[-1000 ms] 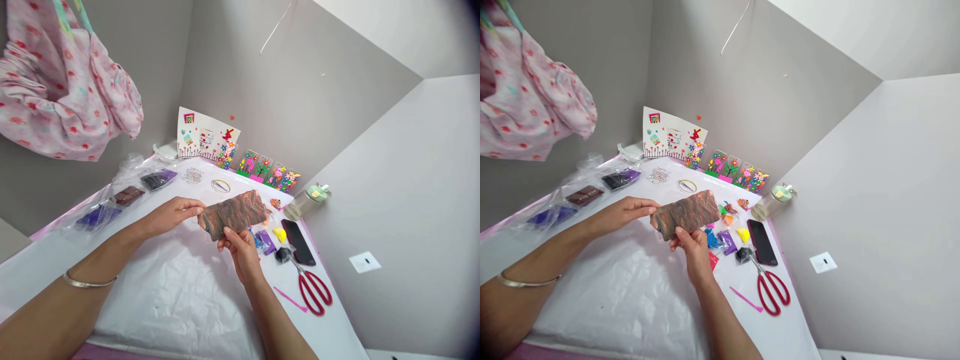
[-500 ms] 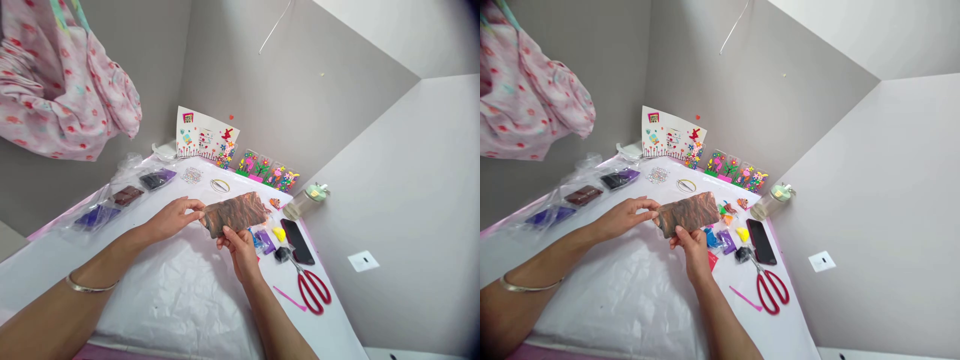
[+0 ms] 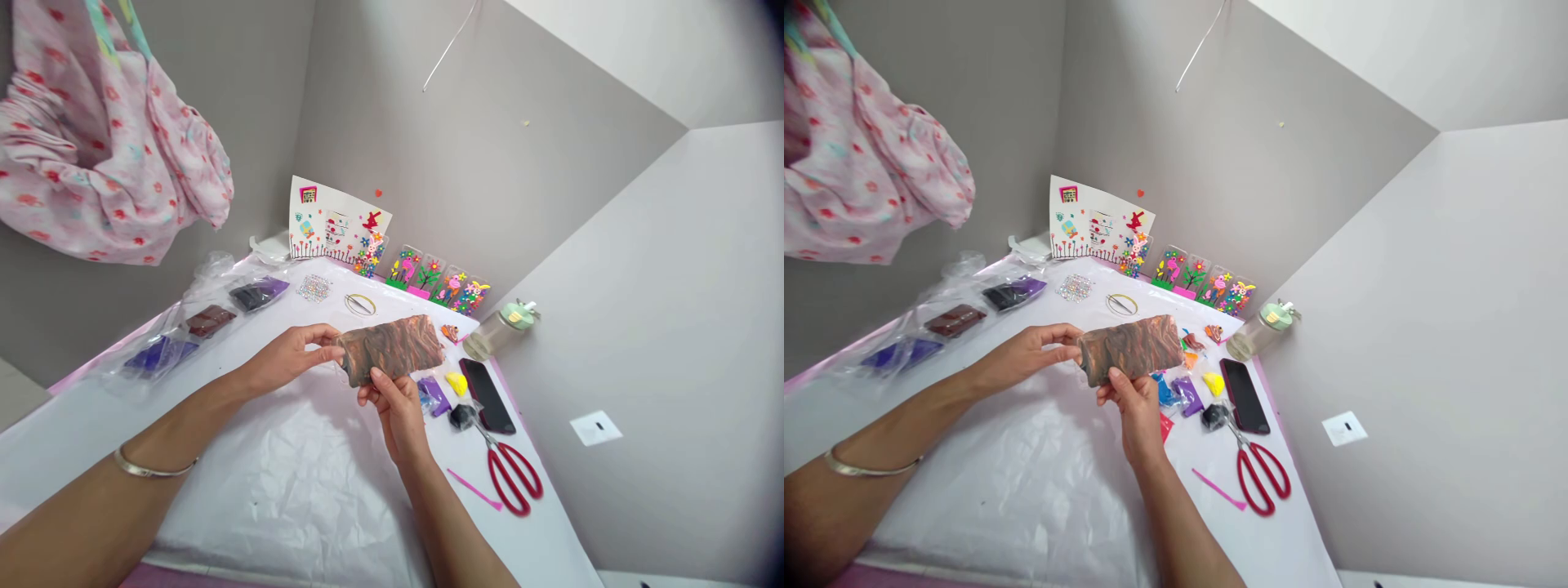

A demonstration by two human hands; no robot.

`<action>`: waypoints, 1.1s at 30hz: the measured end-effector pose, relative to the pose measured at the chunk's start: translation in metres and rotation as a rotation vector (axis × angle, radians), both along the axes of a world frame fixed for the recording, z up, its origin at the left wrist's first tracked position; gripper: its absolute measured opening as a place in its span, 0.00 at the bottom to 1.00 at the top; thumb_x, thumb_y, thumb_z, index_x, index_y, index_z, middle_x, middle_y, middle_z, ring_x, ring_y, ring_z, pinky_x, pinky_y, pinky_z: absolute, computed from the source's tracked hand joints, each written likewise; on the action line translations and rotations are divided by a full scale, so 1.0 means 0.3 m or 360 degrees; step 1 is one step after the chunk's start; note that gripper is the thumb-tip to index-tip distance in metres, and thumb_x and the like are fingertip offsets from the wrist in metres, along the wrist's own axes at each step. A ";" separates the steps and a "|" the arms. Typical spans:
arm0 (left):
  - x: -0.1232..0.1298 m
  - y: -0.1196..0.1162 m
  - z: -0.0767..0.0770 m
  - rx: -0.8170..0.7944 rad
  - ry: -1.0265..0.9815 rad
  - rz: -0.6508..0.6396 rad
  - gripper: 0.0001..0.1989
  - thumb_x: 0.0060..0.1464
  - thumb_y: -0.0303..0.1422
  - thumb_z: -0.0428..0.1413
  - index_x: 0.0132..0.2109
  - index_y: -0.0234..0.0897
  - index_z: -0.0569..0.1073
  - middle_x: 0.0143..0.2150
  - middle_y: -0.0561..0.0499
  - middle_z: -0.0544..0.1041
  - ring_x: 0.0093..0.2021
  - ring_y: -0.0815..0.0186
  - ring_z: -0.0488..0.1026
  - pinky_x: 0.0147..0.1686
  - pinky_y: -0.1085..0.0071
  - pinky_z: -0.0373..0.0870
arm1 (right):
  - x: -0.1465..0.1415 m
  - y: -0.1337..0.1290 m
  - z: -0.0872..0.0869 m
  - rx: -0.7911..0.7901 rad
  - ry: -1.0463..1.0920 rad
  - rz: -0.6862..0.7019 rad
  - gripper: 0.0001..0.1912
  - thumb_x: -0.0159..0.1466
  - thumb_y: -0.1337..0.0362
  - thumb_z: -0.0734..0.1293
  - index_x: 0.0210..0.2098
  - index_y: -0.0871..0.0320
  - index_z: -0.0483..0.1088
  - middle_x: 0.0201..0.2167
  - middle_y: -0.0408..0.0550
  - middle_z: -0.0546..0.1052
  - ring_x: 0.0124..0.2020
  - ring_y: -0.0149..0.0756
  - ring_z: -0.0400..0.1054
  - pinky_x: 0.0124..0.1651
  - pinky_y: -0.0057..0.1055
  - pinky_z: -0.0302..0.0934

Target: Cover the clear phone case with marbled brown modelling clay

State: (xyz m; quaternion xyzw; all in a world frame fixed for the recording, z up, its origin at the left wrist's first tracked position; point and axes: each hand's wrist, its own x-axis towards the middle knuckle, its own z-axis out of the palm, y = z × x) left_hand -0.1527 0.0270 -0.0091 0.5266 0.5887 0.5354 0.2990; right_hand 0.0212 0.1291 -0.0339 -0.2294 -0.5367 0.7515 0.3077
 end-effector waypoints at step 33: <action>0.022 0.026 -0.047 -0.0076 -0.0636 -0.0121 0.09 0.52 0.36 0.61 0.33 0.37 0.69 0.32 0.55 0.75 0.35 0.67 0.70 0.40 0.70 0.63 | 0.002 0.011 0.003 -0.0204 0.0148 0.0083 0.13 0.58 0.62 0.72 0.21 0.61 0.71 0.17 0.44 0.72 0.19 0.28 0.64 0.25 0.26 0.59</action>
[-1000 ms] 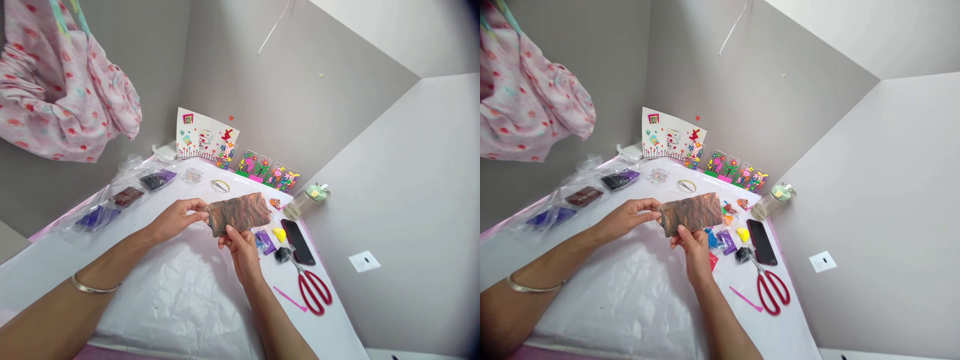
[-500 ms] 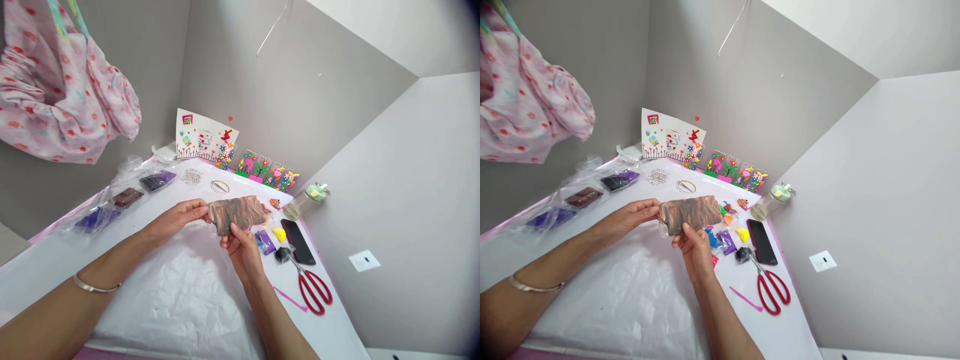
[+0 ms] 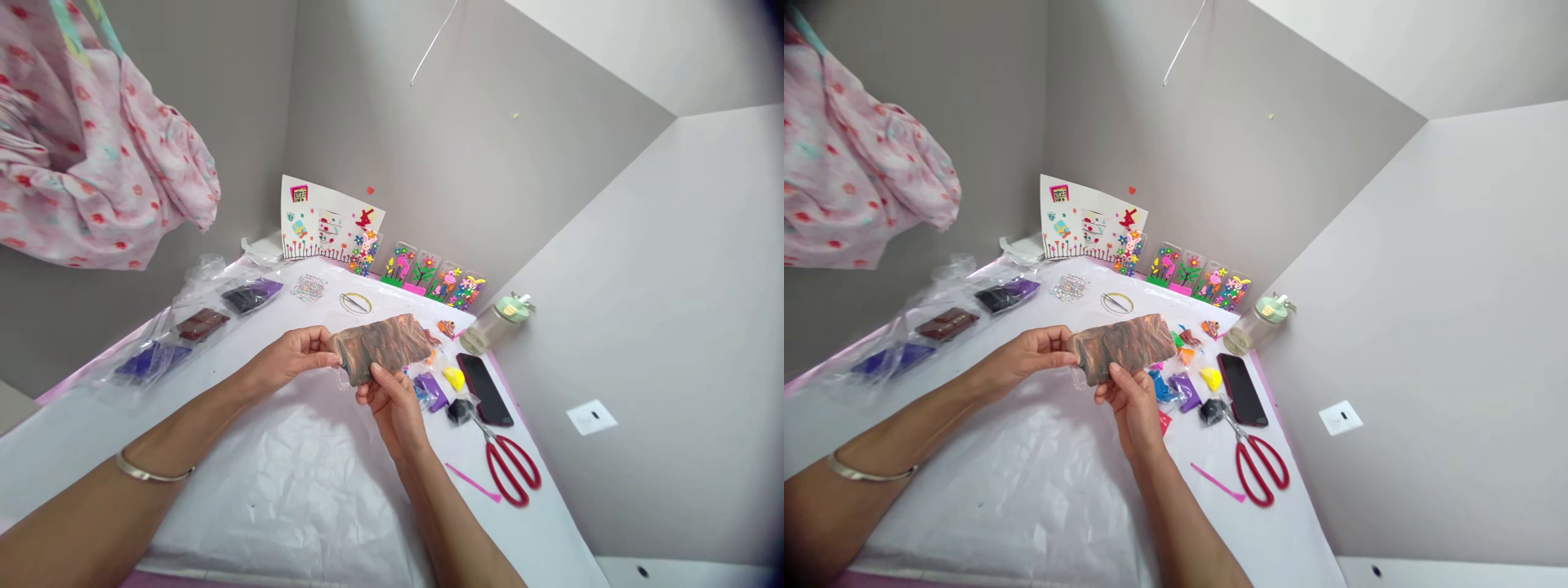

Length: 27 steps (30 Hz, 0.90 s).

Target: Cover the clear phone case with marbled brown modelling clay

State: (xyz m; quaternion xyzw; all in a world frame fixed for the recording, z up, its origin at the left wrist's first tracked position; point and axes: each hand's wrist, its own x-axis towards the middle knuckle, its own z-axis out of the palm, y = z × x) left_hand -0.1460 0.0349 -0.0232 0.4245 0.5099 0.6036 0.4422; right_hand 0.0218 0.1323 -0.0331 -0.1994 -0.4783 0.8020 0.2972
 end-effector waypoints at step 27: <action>0.040 0.000 -0.007 0.0012 -0.0034 -0.0296 0.13 0.61 0.40 0.52 0.39 0.36 0.77 0.37 0.50 0.74 0.41 0.62 0.68 0.49 0.63 0.61 | 0.003 -0.025 0.030 0.0099 0.0050 -0.0082 0.09 0.57 0.63 0.72 0.27 0.64 0.75 0.22 0.45 0.74 0.21 0.27 0.66 0.26 0.25 0.61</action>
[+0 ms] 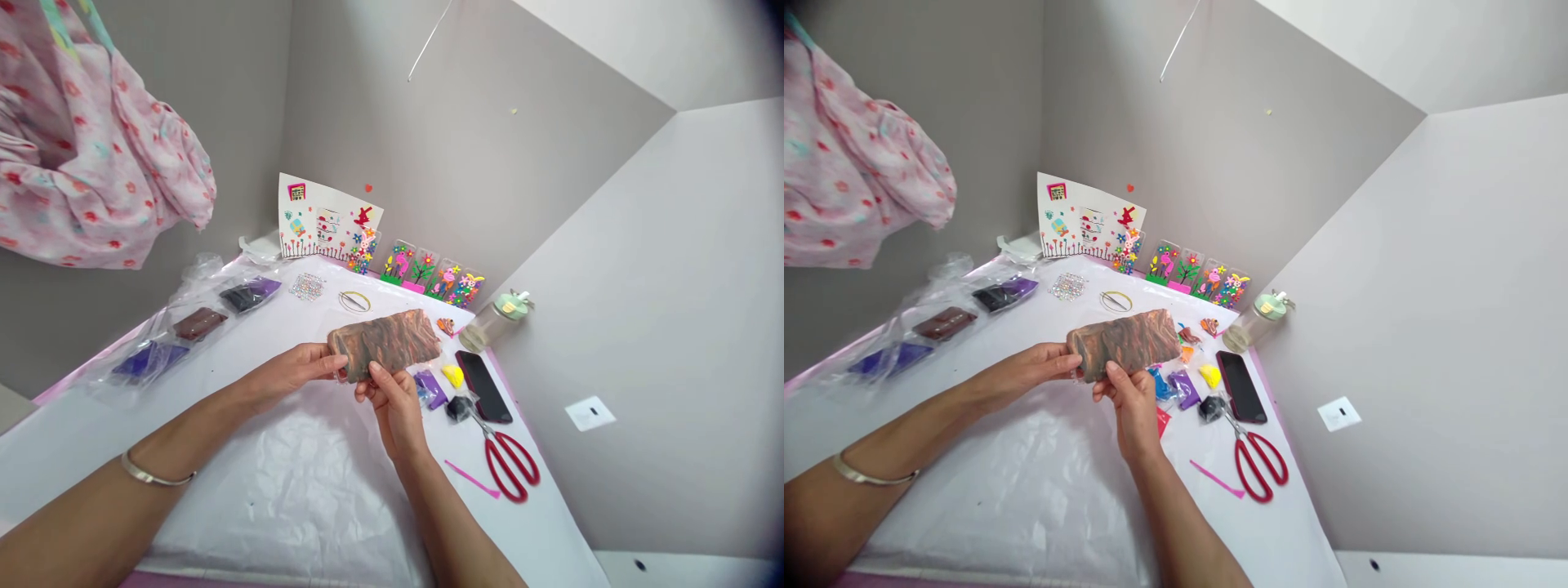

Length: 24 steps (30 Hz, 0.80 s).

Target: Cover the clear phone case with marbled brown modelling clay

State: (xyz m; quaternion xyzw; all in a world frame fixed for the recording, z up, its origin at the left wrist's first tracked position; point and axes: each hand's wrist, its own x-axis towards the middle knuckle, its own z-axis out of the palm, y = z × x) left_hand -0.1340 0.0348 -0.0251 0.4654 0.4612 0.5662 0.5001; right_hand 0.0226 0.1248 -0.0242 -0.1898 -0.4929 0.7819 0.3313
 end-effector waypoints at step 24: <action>0.027 0.015 -0.025 -0.0056 -0.0265 0.0144 0.12 0.58 0.37 0.57 0.42 0.35 0.79 0.40 0.46 0.79 0.44 0.59 0.73 0.56 0.57 0.61 | -0.004 0.004 -0.009 0.0023 -0.0008 -0.0103 0.10 0.57 0.62 0.72 0.26 0.64 0.74 0.21 0.45 0.73 0.22 0.29 0.66 0.27 0.26 0.61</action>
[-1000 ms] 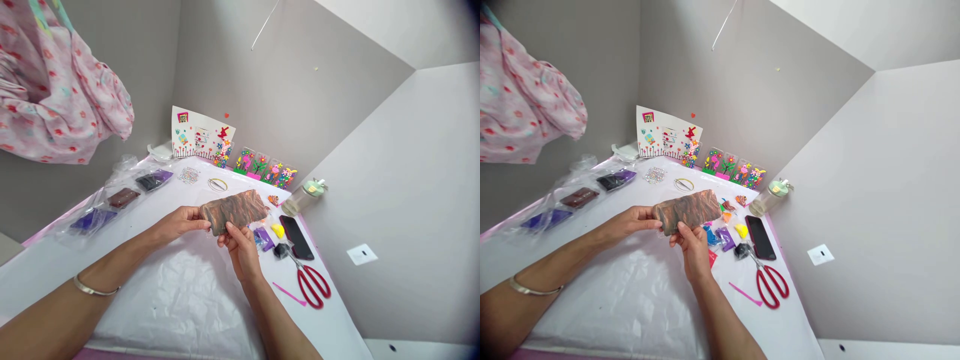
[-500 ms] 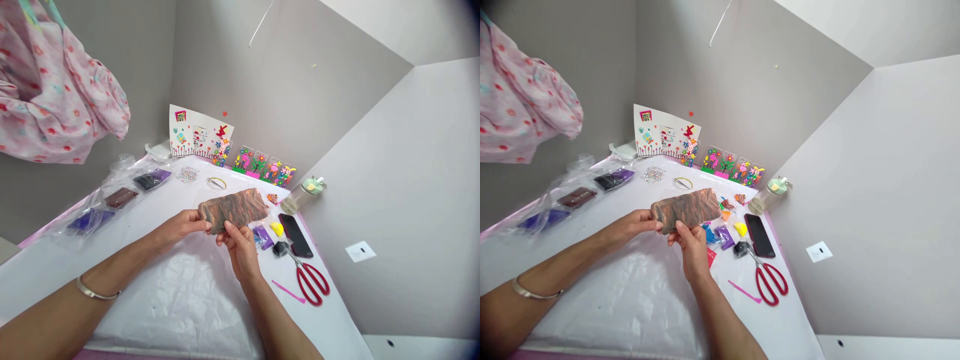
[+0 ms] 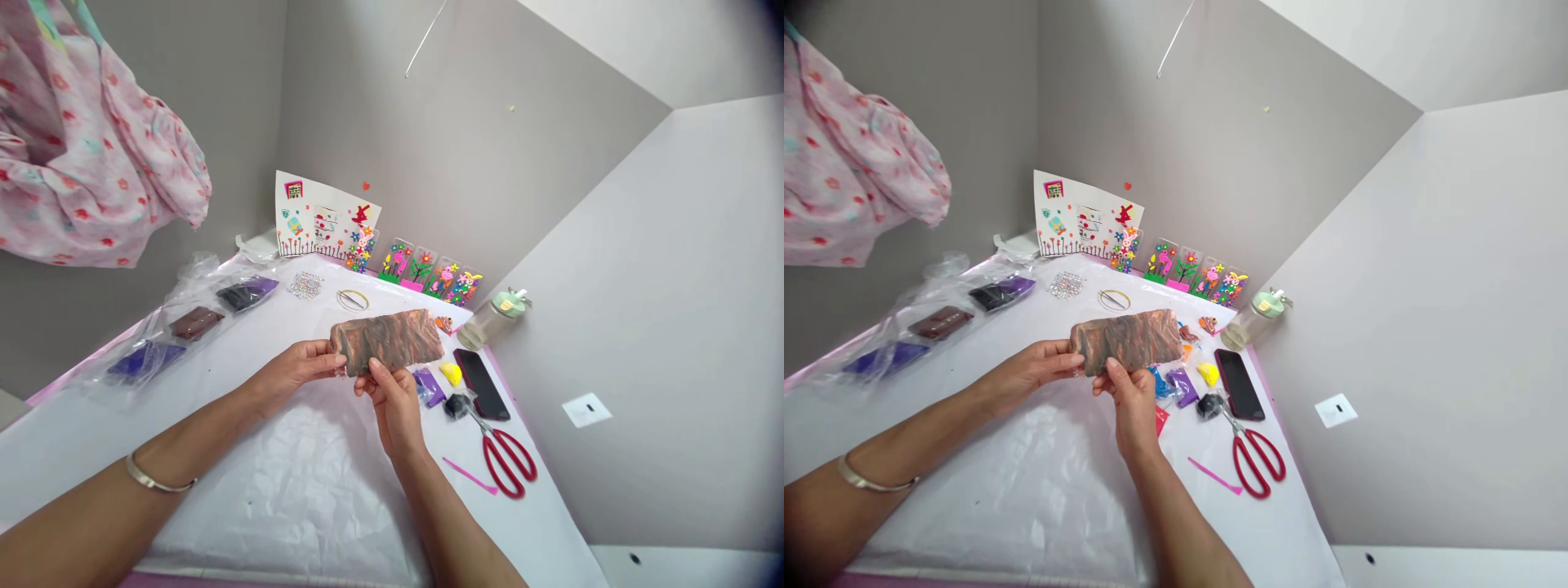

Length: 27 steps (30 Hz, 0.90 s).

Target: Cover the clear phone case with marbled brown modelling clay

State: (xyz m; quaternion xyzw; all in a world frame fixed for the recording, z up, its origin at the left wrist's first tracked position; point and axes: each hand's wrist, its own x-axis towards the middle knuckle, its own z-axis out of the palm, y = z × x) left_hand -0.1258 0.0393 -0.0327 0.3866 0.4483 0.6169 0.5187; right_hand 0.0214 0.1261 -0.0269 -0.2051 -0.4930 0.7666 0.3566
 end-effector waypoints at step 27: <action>-0.004 -0.004 0.006 0.0039 -0.0026 -0.0082 0.13 0.59 0.38 0.55 0.45 0.34 0.79 0.42 0.45 0.80 0.44 0.59 0.74 0.55 0.57 0.63 | 0.000 -0.008 0.004 -0.0023 -0.0025 0.0013 0.10 0.56 0.61 0.73 0.26 0.63 0.74 0.21 0.45 0.73 0.22 0.29 0.65 0.26 0.27 0.60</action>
